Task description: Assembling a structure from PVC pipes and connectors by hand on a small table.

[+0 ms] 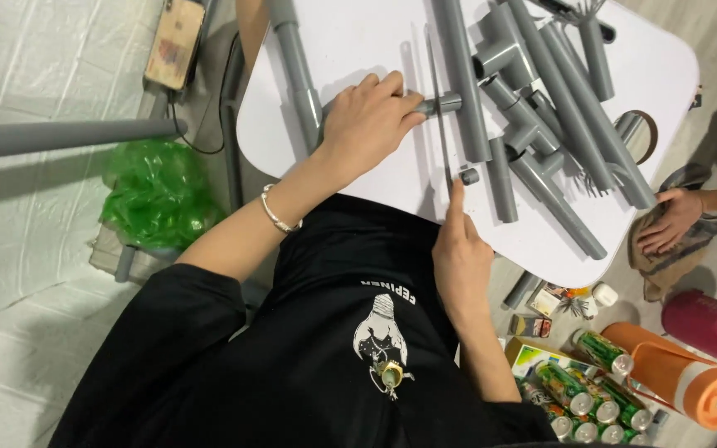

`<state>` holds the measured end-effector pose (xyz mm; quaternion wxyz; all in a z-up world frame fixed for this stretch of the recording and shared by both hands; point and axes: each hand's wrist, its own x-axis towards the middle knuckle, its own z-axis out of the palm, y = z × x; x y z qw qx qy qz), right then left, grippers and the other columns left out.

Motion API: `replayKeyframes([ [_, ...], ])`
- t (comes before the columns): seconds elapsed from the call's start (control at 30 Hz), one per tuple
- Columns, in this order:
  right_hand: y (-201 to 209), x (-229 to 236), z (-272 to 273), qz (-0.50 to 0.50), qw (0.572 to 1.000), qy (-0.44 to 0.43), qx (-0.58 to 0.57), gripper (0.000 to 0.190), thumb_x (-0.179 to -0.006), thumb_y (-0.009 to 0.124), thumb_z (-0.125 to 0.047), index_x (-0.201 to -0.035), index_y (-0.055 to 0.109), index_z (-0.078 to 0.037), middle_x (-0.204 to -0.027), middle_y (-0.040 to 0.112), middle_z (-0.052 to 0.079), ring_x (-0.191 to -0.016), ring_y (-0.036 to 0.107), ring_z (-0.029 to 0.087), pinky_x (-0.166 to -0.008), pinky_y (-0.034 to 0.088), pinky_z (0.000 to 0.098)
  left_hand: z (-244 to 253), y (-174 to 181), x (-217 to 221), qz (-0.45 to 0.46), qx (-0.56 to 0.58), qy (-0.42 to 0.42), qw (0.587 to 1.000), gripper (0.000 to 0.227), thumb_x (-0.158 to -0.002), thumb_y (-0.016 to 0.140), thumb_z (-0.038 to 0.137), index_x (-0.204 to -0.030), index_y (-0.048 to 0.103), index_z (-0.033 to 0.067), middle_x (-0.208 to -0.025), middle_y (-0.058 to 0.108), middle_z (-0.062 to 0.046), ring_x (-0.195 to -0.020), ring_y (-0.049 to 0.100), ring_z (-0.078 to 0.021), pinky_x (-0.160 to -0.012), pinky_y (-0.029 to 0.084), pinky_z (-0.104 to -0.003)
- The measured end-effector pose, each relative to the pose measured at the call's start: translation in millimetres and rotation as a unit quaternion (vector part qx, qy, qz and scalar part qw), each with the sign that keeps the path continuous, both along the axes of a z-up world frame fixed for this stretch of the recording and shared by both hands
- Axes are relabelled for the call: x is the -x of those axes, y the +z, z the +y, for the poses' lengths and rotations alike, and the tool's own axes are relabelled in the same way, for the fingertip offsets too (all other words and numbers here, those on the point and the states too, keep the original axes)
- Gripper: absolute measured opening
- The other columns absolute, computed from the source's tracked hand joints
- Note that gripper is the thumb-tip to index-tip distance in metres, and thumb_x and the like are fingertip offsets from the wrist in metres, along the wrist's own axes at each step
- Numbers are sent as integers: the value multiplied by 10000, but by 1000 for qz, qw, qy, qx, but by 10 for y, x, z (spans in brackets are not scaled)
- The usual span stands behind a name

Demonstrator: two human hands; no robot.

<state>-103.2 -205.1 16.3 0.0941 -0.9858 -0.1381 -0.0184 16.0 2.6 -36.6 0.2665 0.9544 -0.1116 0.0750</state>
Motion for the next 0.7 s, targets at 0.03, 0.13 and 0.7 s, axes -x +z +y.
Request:
replayKeyframes([
  [0.03,34,38,-18,4,1000,2,2,653,-929,619,101,-1562,486,17,-858,712,144,-563,633,253,-534,507,414,11,-12,8,4,2,2,1000,235,-1025,670,343,-1118,802,171,-951,587,-8,-816,594,-193,-705,517,-352],
  [0.13,42,17,-10,28,1000,3,-5,616,-946,602,122,-1545,476,59,-810,670,160,-541,607,263,-510,483,428,50,-24,2,-61,-25,-23,998,195,-1003,713,336,-1035,792,161,-940,588,5,-764,572,-183,-624,510,-314],
  [0.7,128,-24,20,33,999,9,-3,638,-977,630,82,-1585,449,23,-815,696,170,-512,608,265,-476,475,439,29,-32,14,-49,0,-25,998,178,-980,744,330,-1047,821,184,-945,594,21,-747,578,-173,-662,521,-334],
])
